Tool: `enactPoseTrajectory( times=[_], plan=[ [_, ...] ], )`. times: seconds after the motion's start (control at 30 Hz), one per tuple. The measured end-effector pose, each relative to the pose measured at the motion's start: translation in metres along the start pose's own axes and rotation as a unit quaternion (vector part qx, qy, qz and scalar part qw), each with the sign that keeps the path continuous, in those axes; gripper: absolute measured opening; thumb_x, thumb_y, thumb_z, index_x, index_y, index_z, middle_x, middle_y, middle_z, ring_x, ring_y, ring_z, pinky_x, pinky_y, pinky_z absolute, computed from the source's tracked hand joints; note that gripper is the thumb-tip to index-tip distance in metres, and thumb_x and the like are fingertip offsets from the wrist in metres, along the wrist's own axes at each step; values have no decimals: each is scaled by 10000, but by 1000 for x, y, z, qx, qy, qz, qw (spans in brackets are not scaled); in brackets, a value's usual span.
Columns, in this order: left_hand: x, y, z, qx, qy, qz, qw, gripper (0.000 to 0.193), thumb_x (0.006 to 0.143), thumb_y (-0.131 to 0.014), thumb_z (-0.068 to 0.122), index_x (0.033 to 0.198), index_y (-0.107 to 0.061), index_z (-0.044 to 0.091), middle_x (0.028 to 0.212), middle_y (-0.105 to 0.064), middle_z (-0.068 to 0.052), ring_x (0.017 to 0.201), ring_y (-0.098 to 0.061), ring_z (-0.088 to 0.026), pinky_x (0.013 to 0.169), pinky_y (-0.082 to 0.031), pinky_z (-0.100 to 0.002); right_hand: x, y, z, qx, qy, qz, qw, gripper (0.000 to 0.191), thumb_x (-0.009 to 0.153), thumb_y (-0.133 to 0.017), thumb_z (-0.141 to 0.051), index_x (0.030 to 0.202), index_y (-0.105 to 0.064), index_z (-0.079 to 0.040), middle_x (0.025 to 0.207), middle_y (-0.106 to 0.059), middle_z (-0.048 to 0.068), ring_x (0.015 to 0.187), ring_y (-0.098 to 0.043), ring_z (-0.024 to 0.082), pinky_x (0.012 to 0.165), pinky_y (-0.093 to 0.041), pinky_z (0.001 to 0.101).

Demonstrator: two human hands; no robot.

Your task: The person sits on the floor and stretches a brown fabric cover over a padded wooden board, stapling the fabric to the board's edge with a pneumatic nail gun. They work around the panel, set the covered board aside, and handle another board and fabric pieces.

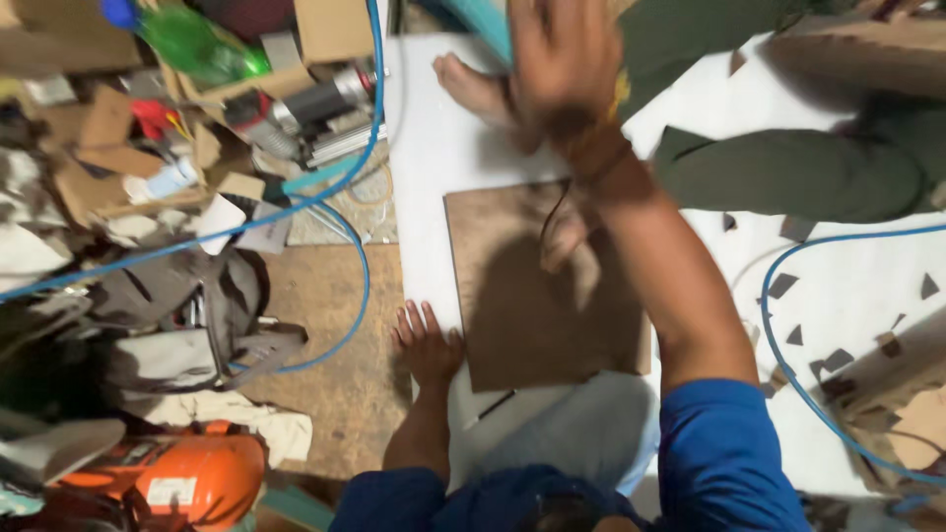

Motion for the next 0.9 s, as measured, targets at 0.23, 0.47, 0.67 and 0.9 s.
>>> enactPoseTrajectory(
  times=[0.23, 0.47, 0.67, 0.9],
  plan=[
    [-7, 0, -7, 1, 49, -24, 999, 752, 835, -568, 462, 1496, -512, 108, 1577, -455, -180, 1447, -433, -394, 1147, -317, -636, -41, 87, -54, 27, 208, 35, 977, 602, 845, -607, -514, 1138, -724, -2, 971, -454, 127, 947, -554, 301, 952, -587, 550],
    [-14, -4, -13, -14, 36, 35, 999, 681, 906, -507, 459, 1481, -542, 96, 1558, -488, -196, 1421, -471, -406, 1128, -337, -628, -65, 98, -68, 10, 218, 25, 976, 289, 907, -758, 30, 1180, -735, -65, 955, -455, 75, 1010, -556, 270, 1021, -596, 543],
    [-14, -2, -13, -37, 32, 72, 996, 616, 985, -439, 449, 1468, -562, 86, 1543, -512, -202, 1414, -490, -421, 1134, -339, -634, -60, 95, -85, 206, -9, 31, 978, 408, 878, -800, -41, 1210, -566, 6, 861, -489, 34, 841, -551, 210, 1007, -578, 511],
    [-12, -2, -11, -45, 39, 21, 998, 659, 933, -452, 456, 1465, -553, 81, 1547, -496, -209, 1414, -474, -423, 1131, -332, -646, -71, 50, -103, 454, -330, 95, 822, 484, 863, -855, -205, 1244, -633, -5, 1134, -633, 123, 1033, -609, 245, 951, -520, 356]
  ],
)
Point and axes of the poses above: each hand's wrist, its own x-axis towards the middle knuckle, its own y-axis out of the back of the hand, z = x × y, the point moved 1 cm from there along x, towards the middle knuckle
